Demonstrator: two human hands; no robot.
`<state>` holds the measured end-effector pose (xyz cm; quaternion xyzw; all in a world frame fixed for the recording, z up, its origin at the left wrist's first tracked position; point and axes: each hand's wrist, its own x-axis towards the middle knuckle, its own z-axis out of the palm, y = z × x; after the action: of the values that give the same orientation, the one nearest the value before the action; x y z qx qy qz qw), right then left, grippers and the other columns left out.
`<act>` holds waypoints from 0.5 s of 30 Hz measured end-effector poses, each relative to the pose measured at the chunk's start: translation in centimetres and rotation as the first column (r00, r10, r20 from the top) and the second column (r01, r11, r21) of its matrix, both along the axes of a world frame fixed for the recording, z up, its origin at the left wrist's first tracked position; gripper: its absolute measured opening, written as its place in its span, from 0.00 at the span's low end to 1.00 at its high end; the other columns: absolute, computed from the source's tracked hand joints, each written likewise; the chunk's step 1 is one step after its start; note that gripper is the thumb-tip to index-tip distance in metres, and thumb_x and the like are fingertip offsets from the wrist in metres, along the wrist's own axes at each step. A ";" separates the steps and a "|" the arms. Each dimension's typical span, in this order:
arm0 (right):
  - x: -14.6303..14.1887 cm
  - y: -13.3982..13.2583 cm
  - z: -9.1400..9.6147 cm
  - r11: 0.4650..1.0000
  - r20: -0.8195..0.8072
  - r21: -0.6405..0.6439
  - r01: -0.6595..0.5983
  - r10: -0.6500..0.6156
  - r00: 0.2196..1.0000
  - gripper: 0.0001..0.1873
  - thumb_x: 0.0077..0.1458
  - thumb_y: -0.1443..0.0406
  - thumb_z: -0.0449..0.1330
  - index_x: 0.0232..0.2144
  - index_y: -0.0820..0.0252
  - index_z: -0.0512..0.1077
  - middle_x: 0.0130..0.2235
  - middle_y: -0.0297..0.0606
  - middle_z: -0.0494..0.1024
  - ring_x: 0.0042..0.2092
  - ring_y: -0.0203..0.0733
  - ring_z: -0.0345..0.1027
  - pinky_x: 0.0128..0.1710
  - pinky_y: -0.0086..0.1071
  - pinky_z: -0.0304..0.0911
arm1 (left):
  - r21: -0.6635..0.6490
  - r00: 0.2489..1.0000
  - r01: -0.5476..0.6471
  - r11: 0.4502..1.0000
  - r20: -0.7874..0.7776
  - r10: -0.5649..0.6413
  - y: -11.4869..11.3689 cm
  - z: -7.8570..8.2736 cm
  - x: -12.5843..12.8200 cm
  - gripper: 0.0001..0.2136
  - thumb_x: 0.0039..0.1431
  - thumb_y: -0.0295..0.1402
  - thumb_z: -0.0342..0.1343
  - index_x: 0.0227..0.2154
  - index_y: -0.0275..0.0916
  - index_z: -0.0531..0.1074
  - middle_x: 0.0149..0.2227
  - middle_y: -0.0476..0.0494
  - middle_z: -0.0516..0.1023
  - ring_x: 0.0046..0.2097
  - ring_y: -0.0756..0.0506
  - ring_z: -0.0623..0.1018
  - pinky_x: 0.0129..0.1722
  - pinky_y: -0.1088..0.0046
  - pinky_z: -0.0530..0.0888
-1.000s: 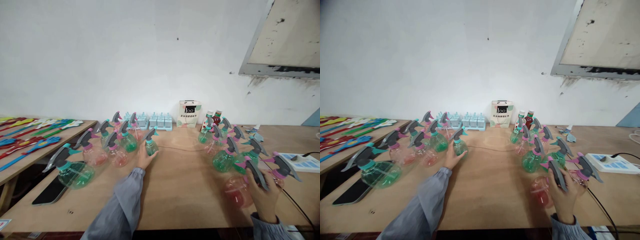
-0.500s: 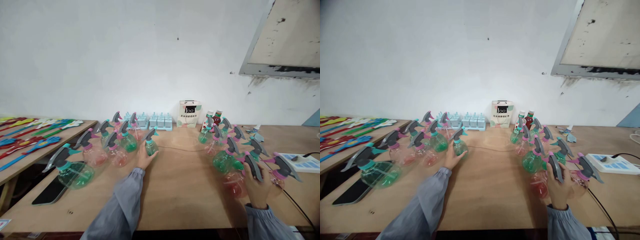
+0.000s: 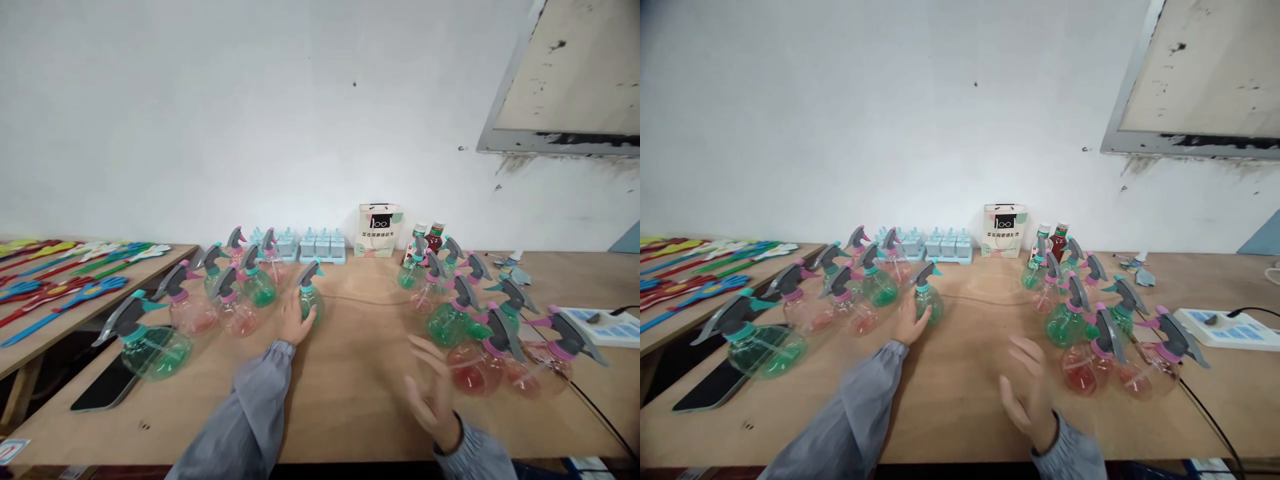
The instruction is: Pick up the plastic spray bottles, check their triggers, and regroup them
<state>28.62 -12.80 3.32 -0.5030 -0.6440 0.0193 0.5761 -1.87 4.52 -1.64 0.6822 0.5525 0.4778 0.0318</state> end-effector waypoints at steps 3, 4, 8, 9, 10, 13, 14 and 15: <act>-4.0 2.8 0.5 0.965 0.037 -0.104 -0.240 0.245 0.969 0.21 0.59 0.60 0.58 0.56 0.47 0.66 0.57 0.45 0.74 0.60 0.55 0.69 0.61 0.57 0.65 | 0.019 0.996 -0.080 0.997 -0.038 0.081 -0.9 0.0 1.2 0.36 0.57 0.52 0.57 0.64 0.39 0.58 0.58 0.29 0.72 0.62 0.32 0.70 0.61 0.49 0.62; -5.0 4.0 0.6 0.952 0.010 -0.141 -0.271 0.275 0.961 0.24 0.60 0.59 0.58 0.58 0.50 0.64 0.59 0.47 0.72 0.62 0.54 0.67 0.63 0.55 0.63 | 0.027 0.994 -0.100 0.995 -0.046 0.101 -1.3 0.0 1.6 0.39 0.54 0.54 0.58 0.63 0.38 0.59 0.56 0.29 0.73 0.59 0.31 0.72 0.60 0.49 0.62; -7.8 8.7 0.7 0.904 -0.115 -0.249 -0.349 0.330 0.937 0.39 0.56 0.54 0.62 0.65 0.56 0.54 0.67 0.52 0.62 0.69 0.56 0.53 0.69 0.54 0.52 | 0.057 0.993 -0.059 0.997 -0.097 0.065 -3.3 -0.8 3.7 0.45 0.47 0.60 0.61 0.63 0.37 0.59 0.53 0.28 0.75 0.49 0.33 0.78 0.57 0.47 0.63; -8.3 9.7 0.6 0.895 -0.142 -0.265 -0.359 0.332 0.933 0.42 0.54 0.53 0.63 0.66 0.57 0.52 0.68 0.52 0.59 0.71 0.57 0.50 0.69 0.54 0.50 | 0.066 0.992 -0.024 0.998 -0.119 0.032 -3.8 -1.1 4.2 0.45 0.47 0.61 0.60 0.62 0.37 0.61 0.53 0.27 0.74 0.48 0.33 0.78 0.56 0.46 0.63; -8.8 10.5 0.6 0.892 -0.166 -0.270 -0.363 0.328 0.930 0.45 0.53 0.53 0.64 0.66 0.58 0.50 0.68 0.53 0.57 0.71 0.57 0.47 0.70 0.55 0.48 | 0.077 0.990 0.015 0.997 -0.142 -0.004 -4.2 -1.3 4.6 0.44 0.47 0.62 0.59 0.61 0.38 0.62 0.54 0.27 0.74 0.48 0.33 0.77 0.56 0.46 0.63; -9.9 12.2 0.6 0.898 -0.218 -0.234 -0.372 0.325 0.920 0.48 0.51 0.55 0.66 0.67 0.57 0.48 0.69 0.54 0.55 0.72 0.57 0.46 0.70 0.54 0.45 | 0.120 0.980 0.119 0.986 -0.173 -0.097 -4.8 -1.5 4.5 0.43 0.45 0.64 0.58 0.58 0.39 0.64 0.54 0.28 0.73 0.50 0.32 0.77 0.57 0.45 0.62; -10.1 12.5 0.6 0.898 -0.226 -0.213 -0.384 0.337 0.914 0.47 0.51 0.55 0.66 0.67 0.57 0.48 0.69 0.54 0.55 0.71 0.56 0.47 0.70 0.54 0.45 | 0.148 0.981 0.131 0.980 -0.162 -0.107 -4.8 -1.3 3.9 0.43 0.44 0.65 0.58 0.58 0.40 0.65 0.54 0.29 0.74 0.51 0.31 0.76 0.57 0.44 0.62; -10.3 12.7 0.8 0.895 -0.230 -0.195 -0.402 0.357 0.905 0.47 0.51 0.56 0.65 0.66 0.56 0.48 0.69 0.54 0.56 0.71 0.55 0.49 0.70 0.53 0.46 | 0.186 0.986 0.123 0.975 -0.137 -0.099 -4.6 -1.0 3.1 0.41 0.45 0.64 0.58 0.57 0.42 0.65 0.53 0.31 0.74 0.52 0.30 0.76 0.56 0.43 0.63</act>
<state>18.36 -0.10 4.08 -0.4282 -0.6655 0.2561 0.5551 1.19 -0.12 -2.63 0.7409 0.4652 0.4825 -0.0433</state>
